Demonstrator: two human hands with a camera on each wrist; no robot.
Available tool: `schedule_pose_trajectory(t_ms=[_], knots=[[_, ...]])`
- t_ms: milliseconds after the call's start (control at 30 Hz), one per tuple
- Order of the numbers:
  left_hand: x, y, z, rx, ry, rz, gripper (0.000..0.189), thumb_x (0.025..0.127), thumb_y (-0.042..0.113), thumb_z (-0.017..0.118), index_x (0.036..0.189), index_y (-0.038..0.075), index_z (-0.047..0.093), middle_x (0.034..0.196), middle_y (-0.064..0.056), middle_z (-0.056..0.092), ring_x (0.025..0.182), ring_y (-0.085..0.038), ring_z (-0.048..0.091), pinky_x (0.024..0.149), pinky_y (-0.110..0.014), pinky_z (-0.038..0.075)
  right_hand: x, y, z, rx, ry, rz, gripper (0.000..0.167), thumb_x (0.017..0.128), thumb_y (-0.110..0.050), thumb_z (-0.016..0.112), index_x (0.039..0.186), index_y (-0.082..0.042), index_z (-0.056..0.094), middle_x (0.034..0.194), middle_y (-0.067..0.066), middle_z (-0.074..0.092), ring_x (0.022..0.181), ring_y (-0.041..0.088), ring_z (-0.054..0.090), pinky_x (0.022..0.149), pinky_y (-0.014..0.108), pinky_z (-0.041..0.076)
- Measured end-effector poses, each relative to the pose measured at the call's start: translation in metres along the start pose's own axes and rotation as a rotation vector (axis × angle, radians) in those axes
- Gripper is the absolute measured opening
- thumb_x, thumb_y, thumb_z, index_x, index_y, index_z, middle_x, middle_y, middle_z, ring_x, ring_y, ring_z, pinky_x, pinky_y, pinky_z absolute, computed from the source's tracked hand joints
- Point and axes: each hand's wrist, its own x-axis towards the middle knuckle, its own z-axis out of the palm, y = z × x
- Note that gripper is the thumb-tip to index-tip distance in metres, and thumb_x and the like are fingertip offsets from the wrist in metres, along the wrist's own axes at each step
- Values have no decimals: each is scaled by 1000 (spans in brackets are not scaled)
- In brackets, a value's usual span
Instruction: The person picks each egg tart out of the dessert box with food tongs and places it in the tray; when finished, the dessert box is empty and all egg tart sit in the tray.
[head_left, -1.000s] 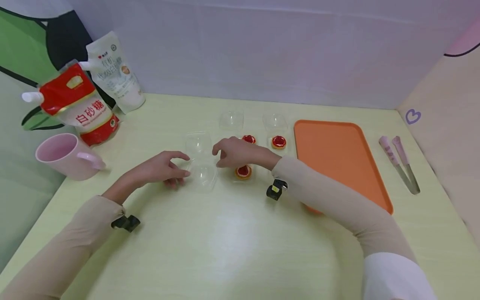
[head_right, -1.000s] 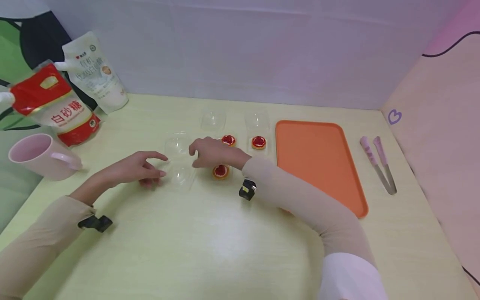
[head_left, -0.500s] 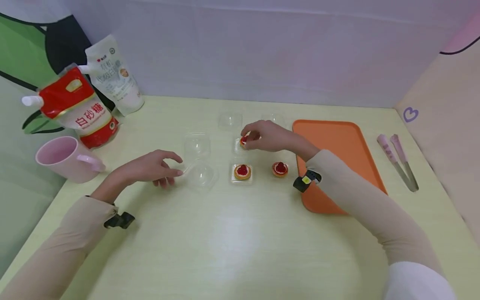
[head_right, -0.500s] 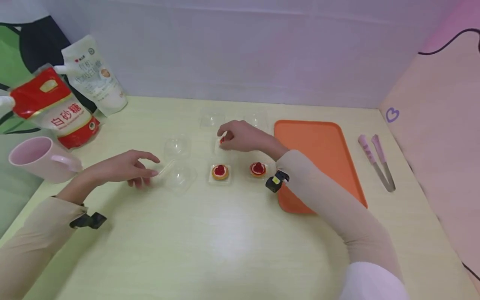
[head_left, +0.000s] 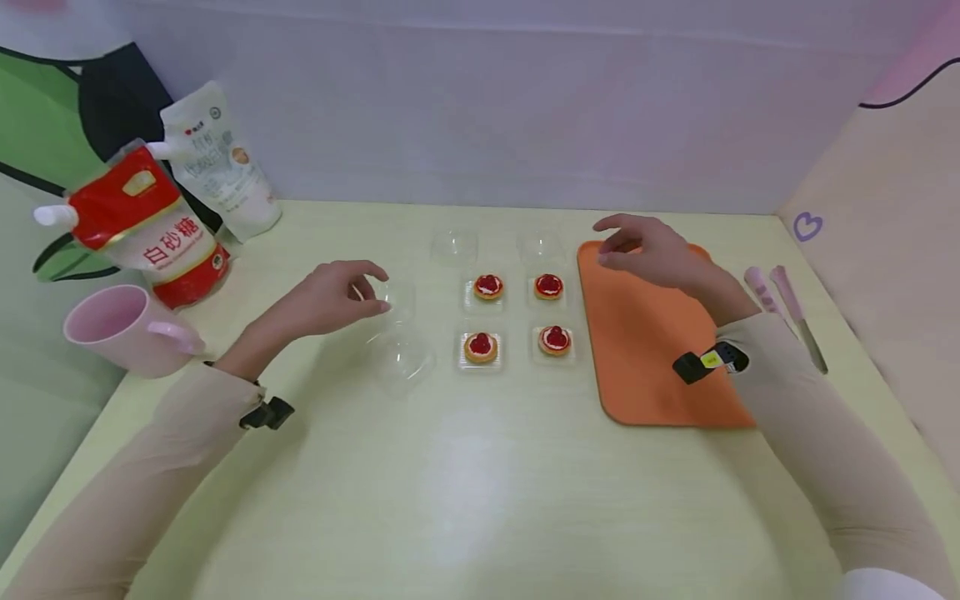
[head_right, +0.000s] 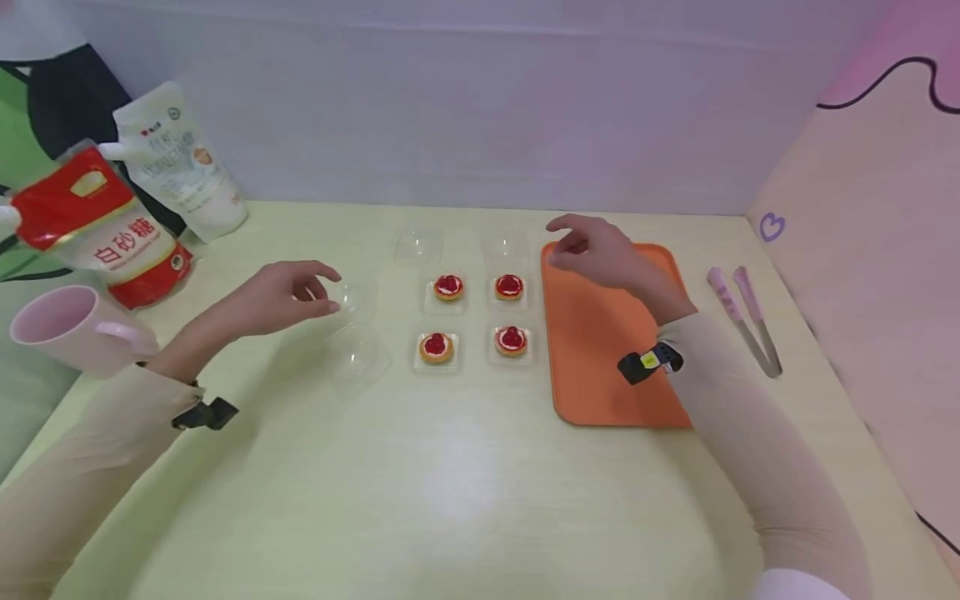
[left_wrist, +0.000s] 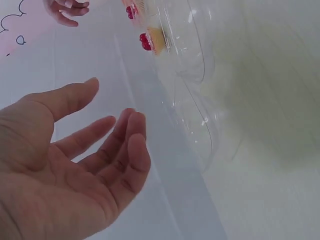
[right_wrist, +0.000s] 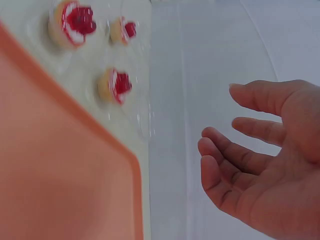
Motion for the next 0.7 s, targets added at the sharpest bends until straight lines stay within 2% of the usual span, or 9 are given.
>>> schedule_pose_trajectory(t_ms=[133,233,300,333,433,533,567,633,700], knots=[[21,4,10,-5,30,125,49,93,19,70,136,4,54,116,-19,64,101,-31,63,82,-43,51,-19,20,-19,4,104,56,59,100,-29,60,153,-13,38,132,21,58,123,34,54,100,50,45],[38,8,17,-9,30,179,56,90,17,73,141,6,51,128,-21,57,114,-35,57,92,-50,49,-33,38,-31,15,197,108,65,99,-36,59,156,-17,32,136,21,54,125,33,52,99,45,45],[50,12,21,1,22,189,60,89,17,75,142,8,50,133,-20,52,121,-37,53,98,-52,47,-41,51,-37,7,262,160,69,99,-41,59,157,-19,30,138,21,53,125,31,51,99,40,46],[56,14,24,8,13,190,62,88,18,76,143,8,49,134,-20,51,124,-37,52,100,-52,46,-46,59,-40,8,293,177,71,98,-41,60,157,-18,29,138,21,53,123,27,51,97,33,46],[74,21,32,44,-24,203,65,87,19,78,143,8,49,137,-20,48,127,-38,49,104,-52,44,-59,84,-47,6,378,237,74,97,-43,61,157,-16,28,129,10,56,113,13,51,87,13,45],[89,24,40,91,-80,215,66,86,22,78,144,7,49,140,-21,46,129,-38,46,107,-51,41,-72,108,-54,34,421,284,79,96,-42,63,158,-12,25,118,-2,53,99,-4,46,75,2,39],[93,25,43,106,-99,219,67,86,23,78,144,7,48,141,-21,45,131,-38,44,108,-52,40,-76,114,-56,40,430,305,80,96,-42,63,158,-10,24,116,-4,51,97,-6,45,74,2,39],[100,26,47,128,-135,217,70,86,24,78,146,7,47,143,-21,43,133,-38,41,109,-53,38,-83,126,-60,34,440,341,81,96,-41,63,158,-7,23,121,4,51,94,-6,43,73,3,38],[104,28,51,147,-157,210,72,85,25,78,147,8,45,145,-21,41,136,-38,37,111,-53,36,-90,135,-63,10,441,374,82,96,-40,63,158,-5,22,128,16,51,102,6,49,74,7,38]])
